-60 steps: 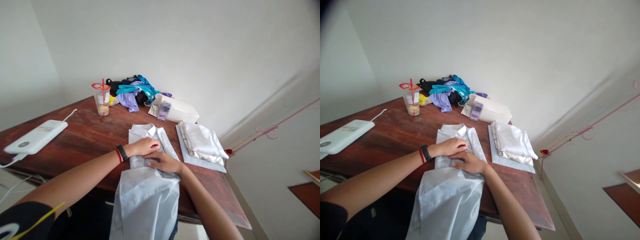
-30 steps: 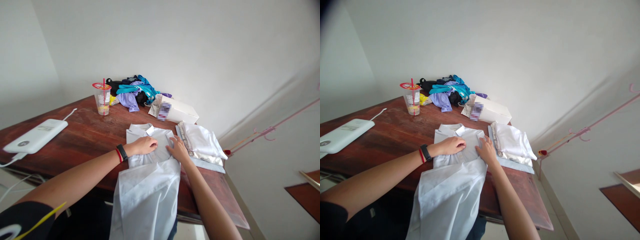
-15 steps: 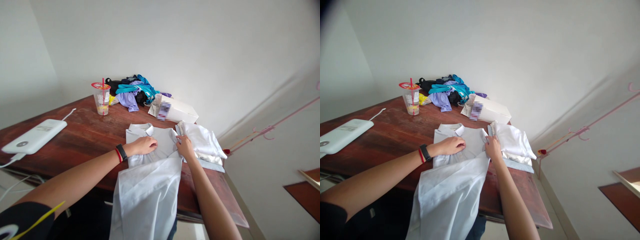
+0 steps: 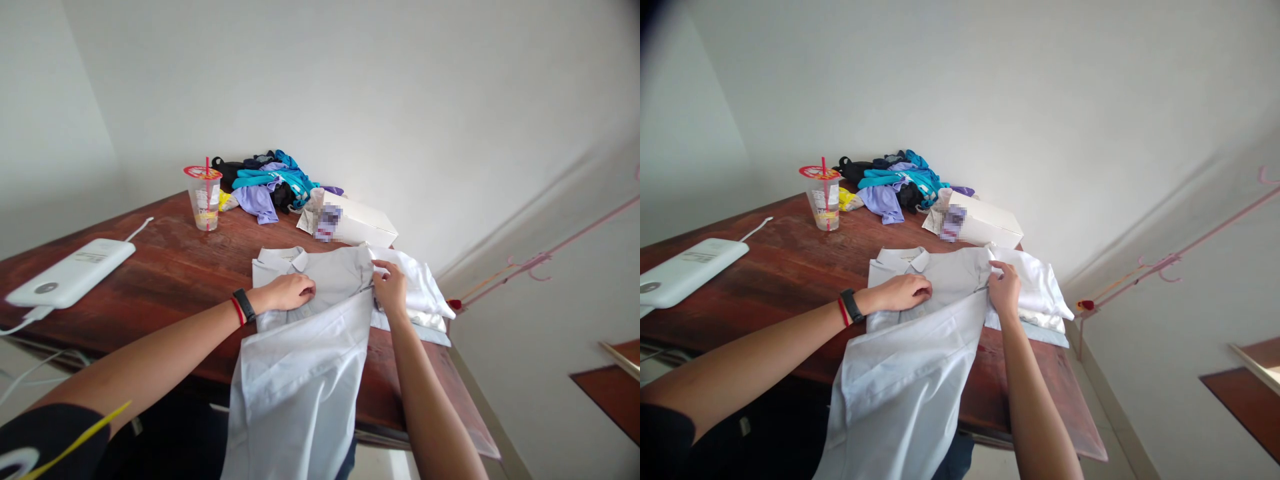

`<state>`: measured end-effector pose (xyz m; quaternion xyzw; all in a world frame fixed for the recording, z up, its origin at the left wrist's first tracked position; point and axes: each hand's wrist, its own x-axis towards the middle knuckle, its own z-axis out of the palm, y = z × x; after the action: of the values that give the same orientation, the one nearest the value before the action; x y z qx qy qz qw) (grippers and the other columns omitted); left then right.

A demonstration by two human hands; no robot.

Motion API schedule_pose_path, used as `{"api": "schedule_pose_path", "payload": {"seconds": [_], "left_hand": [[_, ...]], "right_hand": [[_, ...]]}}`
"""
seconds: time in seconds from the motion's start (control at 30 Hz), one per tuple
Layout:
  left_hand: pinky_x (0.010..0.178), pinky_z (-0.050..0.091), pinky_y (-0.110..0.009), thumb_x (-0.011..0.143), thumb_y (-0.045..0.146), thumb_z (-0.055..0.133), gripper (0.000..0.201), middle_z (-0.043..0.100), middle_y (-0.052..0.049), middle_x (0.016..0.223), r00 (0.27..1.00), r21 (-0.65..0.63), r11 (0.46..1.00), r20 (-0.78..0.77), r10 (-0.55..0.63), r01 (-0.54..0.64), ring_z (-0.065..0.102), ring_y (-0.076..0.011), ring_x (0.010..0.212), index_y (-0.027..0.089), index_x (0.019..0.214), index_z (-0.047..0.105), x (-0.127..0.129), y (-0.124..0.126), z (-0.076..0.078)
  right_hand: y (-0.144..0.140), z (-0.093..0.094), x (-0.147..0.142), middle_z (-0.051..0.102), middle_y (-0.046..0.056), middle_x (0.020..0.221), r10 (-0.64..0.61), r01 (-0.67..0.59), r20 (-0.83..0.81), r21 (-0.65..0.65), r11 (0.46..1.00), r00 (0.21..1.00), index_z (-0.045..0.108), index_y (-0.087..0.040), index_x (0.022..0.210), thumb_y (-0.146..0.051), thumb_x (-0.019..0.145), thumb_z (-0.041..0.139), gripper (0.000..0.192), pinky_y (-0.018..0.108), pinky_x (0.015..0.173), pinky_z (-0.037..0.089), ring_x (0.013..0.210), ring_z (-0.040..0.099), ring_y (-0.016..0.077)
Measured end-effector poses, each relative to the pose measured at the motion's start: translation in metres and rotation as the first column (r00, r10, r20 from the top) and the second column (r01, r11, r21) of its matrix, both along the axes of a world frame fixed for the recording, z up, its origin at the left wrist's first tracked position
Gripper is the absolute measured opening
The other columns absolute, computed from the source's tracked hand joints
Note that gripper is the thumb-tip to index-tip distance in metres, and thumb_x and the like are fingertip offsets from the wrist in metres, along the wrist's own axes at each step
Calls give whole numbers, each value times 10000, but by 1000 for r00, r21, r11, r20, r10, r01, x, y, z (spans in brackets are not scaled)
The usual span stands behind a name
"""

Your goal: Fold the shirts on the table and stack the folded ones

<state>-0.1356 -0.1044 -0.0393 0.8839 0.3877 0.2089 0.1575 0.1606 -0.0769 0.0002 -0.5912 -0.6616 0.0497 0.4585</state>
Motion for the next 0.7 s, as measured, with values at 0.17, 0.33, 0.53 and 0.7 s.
{"api": "schedule_pose_path", "payload": {"seconds": [0.17, 0.33, 0.53, 0.7], "left_hand": [[701, 458, -258, 850, 288, 748, 184, 713, -35, 990, 998, -22, 998, -30, -53, 53, 675, -191, 858, 218, 1021, 742, 0, -4, 4], [704, 459, -270, 794, 452, 810, 385, 688, -45, 1024, 996, -44, 998, -84, -41, 38, 662, -214, 882, 228, 1100, 741, 3, -8, 5], [729, 458, -273, 810, 443, 806, 390, 689, -49, 1051, 996, -54, 998, -79, -50, 46, 666, -217, 915, 221, 1121, 726, 2, -10, 8], [717, 450, -268, 808, 423, 812, 347, 694, -44, 1037, 997, -52, 998, -63, -41, 38, 669, -212, 906, 221, 1078, 730, 2, -9, 6]], "right_hand": [[-7, 7, -11, 694, 92, 985, -15, 11, 49, 75, 997, 999, 783, -175, 1009, -291, 836, 510, 343, 365, 760, 499, 748, 584, 202], [-3, 9, -3, 723, 86, 932, -34, 60, -120, 215, 975, 992, 766, -178, 891, -294, 837, 548, 253, 345, 749, 502, 815, 617, 216], [13, 5, 21, 690, 23, 831, -6, 173, -560, 246, 954, 828, 722, -183, 910, -317, 760, 660, 211, 326, 724, 530, 778, 650, 190], [14, 3, 16, 696, 5, 886, 107, 26, -726, 170, 985, 680, 704, -191, 916, -294, 698, 705, 241, 312, 725, 557, 800, 668, 170]]}}
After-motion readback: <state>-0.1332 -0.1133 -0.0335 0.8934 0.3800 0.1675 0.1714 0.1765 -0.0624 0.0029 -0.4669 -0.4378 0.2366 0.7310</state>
